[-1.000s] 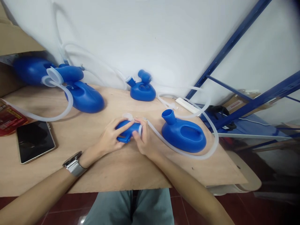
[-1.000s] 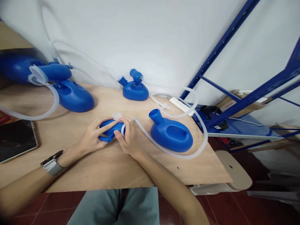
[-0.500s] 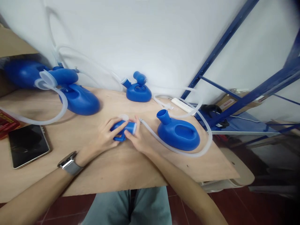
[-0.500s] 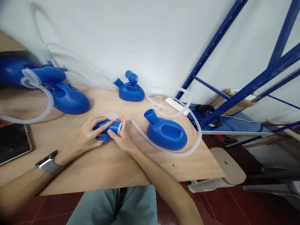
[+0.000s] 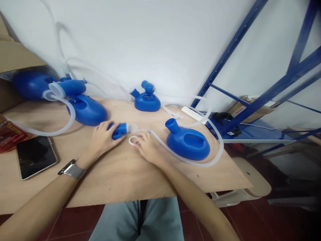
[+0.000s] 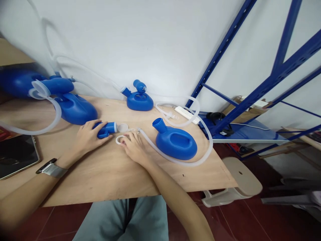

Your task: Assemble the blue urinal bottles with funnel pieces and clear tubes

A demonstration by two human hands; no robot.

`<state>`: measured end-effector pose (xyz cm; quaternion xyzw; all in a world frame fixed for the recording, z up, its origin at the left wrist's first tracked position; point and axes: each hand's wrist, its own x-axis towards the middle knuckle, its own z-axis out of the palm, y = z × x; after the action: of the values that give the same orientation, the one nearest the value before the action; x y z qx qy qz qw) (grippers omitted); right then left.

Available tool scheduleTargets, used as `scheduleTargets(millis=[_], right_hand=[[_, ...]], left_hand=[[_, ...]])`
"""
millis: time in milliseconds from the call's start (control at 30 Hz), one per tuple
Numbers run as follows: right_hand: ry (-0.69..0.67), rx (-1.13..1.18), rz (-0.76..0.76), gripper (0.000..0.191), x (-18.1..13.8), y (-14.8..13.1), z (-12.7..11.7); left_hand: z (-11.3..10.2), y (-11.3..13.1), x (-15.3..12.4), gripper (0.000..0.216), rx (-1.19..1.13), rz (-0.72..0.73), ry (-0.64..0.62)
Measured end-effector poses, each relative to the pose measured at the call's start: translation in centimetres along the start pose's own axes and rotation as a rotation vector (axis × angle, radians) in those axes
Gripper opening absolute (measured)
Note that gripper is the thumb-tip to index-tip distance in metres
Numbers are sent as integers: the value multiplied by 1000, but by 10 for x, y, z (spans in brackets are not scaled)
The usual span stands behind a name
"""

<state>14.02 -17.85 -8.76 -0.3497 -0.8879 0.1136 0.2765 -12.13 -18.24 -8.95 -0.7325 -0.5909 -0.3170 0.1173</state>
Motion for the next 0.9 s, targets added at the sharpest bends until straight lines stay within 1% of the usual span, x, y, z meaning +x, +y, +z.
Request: scheduleTargets(millis=[67, 100, 133, 233, 300, 333, 400, 467, 500, 567, 600, 667, 700, 767, 833, 900], right_hand=[[22, 123, 11, 11, -2, 3, -13], [14, 178, 11, 12, -4, 4, -20], [-7, 221, 3, 12, -7, 5, -27], [-73, 300, -30, 13, -19, 4, -49], [-68, 318, -35, 16, -27, 3, -62], [-50, 302, -43, 17, -30, 4, -70], [26, 197, -80, 19, -34, 8, -88], [142, 33, -107, 25, -38, 17, -113], [211, -48, -90, 28, -41, 24, -127], [304, -198, 19, 32, -49, 42, -154], [309, -284, 87, 35, -54, 52, -166], [246, -428, 187, 40, -66, 72, -183], [200, -453, 208, 42, -72, 82, -187], [160, -390, 247, 43, -83, 98, -188], [185, -270, 315, 42, -90, 109, -183], [212, -195, 376, 41, -92, 114, -178]], left_hand=[[-2, 15, -1, 65, -11, 48, 3], [-4, 23, -1, 64, -43, 89, 3], [-6, 32, -1, 58, -99, 151, -9], [-12, 59, -2, 30, -362, 365, -89], [-14, 77, 0, 25, -544, 422, -146], [-15, 85, 3, 25, -618, 416, -176], [-16, 99, 13, 28, -719, 365, -238], [-14, 112, 29, 30, -750, 290, -262], [-11, 119, 40, 30, -754, 255, -251], [-3, 134, 63, 31, -771, 197, -202], [4, 142, 75, 32, -791, 181, -173], [19, 158, 95, 32, -832, 162, -104], [27, 165, 102, 32, -852, 147, -90], [42, 177, 111, 38, -901, 107, -122], [51, 184, 114, 46, -936, 74, -177], [54, 186, 115, 49, -932, 91, -195]])
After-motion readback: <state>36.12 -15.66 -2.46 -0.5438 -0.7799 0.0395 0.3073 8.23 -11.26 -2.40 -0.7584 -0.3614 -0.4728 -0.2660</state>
